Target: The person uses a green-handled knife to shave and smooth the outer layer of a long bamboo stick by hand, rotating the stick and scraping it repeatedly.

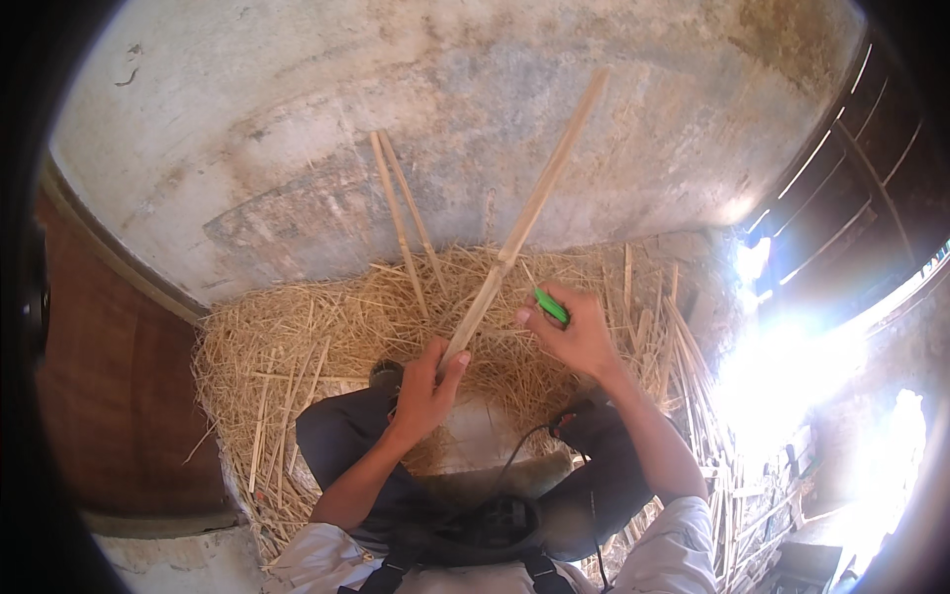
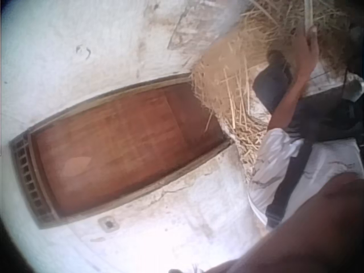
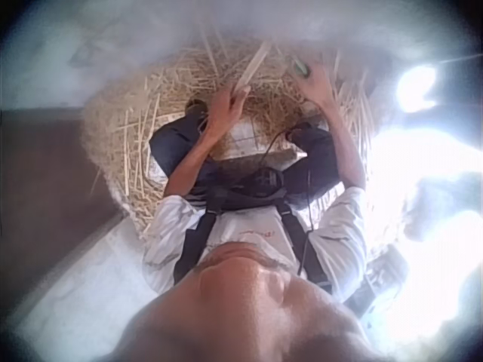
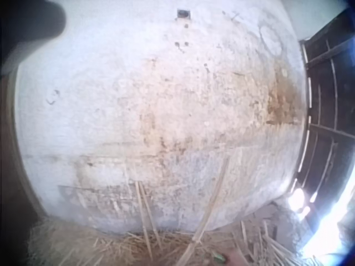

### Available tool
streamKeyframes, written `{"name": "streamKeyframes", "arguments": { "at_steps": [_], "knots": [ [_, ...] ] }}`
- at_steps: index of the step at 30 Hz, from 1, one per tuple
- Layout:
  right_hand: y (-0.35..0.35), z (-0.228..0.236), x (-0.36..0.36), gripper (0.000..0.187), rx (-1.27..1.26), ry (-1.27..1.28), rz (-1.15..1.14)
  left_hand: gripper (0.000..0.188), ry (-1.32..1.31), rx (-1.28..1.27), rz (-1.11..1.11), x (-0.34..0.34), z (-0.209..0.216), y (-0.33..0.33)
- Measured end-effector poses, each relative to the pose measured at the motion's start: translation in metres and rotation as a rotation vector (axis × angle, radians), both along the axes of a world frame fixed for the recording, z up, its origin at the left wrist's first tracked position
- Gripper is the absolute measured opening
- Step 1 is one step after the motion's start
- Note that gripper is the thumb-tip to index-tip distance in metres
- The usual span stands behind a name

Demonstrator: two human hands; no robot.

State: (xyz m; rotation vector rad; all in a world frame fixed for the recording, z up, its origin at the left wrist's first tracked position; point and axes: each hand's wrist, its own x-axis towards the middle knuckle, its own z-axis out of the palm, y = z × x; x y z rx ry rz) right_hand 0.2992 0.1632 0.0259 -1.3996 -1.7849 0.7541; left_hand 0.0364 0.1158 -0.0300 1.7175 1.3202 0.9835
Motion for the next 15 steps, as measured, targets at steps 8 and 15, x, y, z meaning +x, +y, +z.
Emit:
{"name": "streamKeyframes", "arguments": {
  "at_steps": [8,15],
  "knots": [
    [-0.004,-0.001,-0.024,0.031,0.026,0.111,-0.118,0.024,0.088,0.046,-0.008,0.007,-0.005,-0.003],
    [-0.007,-0.001,-0.022,0.018,0.123,-0.017,-0.098,0.024,0.037,0.02,-0.03,0.006,0.001,-0.003]
  ]
}}
